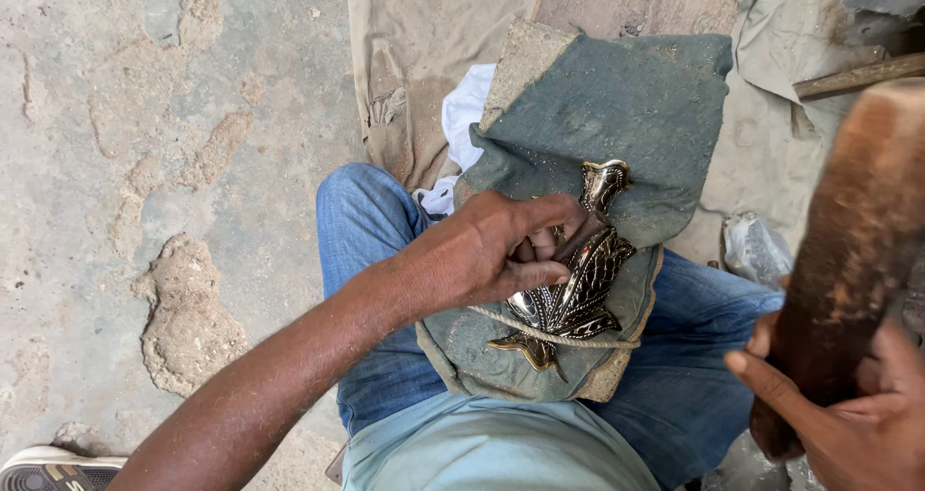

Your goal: The person sits cross-legged and uses a hammer and chisel to emboss a decorative pattern onto a metal object resting on a cloth-covered block on their lap. They repeatedly strike the chisel along the edges and surface of the object.

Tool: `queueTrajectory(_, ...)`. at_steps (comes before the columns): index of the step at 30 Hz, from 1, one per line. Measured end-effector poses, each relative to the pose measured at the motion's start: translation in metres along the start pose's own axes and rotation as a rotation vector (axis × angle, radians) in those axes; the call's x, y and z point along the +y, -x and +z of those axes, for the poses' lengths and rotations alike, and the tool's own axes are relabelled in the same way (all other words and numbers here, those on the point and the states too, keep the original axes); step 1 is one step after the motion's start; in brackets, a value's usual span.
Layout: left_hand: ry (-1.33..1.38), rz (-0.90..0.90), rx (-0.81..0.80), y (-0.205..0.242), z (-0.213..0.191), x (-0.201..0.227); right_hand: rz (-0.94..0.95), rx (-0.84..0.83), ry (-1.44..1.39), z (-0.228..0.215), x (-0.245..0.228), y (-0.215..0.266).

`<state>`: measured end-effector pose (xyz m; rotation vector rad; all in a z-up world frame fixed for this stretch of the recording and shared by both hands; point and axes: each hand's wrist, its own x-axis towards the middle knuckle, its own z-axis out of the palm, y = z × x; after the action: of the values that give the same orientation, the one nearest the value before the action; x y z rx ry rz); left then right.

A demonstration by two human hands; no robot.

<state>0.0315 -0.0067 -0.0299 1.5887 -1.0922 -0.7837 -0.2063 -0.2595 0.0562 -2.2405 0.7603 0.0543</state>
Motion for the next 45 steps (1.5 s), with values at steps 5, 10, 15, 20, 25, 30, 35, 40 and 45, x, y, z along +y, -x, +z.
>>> queueTrajectory(5, -0.012, 0.216, 0.031, 0.000, 0.002, -0.001, -0.075, -0.095, 0.078, -0.011, 0.004, -0.011)
queueTrajectory(10, 0.035, 0.070, 0.031, 0.005, 0.003, 0.002, -0.164, -0.105, 0.370, -0.014, 0.001, -0.030)
queueTrajectory(15, 0.063, 0.022, 0.063, 0.008, 0.005, 0.001, -0.067, -0.125, 0.353, -0.015, -0.004, -0.035)
queueTrajectory(20, 0.035, 0.098, 0.106, 0.008, 0.007, 0.001, 0.051, -0.151, 0.465, -0.025, 0.009, -0.042)
queueTrajectory(25, 0.049, 0.001, 0.052, 0.008, 0.006, 0.003, -0.061, -0.236, 0.538, -0.026, 0.016, -0.043)
queueTrajectory(30, 0.041, 0.013, 0.059, 0.006, 0.006, 0.001, -0.030, -0.214, 0.473, -0.021, 0.000, -0.041)
queueTrajectory(35, 0.029, 0.032, 0.071, 0.005, 0.006, -0.001, -0.134, -0.187, 0.381, -0.018, -0.003, -0.040)
queueTrajectory(40, 0.044, -0.010, 0.065, 0.006, 0.006, -0.001, -0.118, -0.142, 0.345, -0.019, 0.006, -0.035)
queueTrajectory(45, 0.070, -0.010, 0.087, 0.009, 0.004, -0.001, -0.103, -0.132, 0.363, -0.018, 0.006, -0.036)
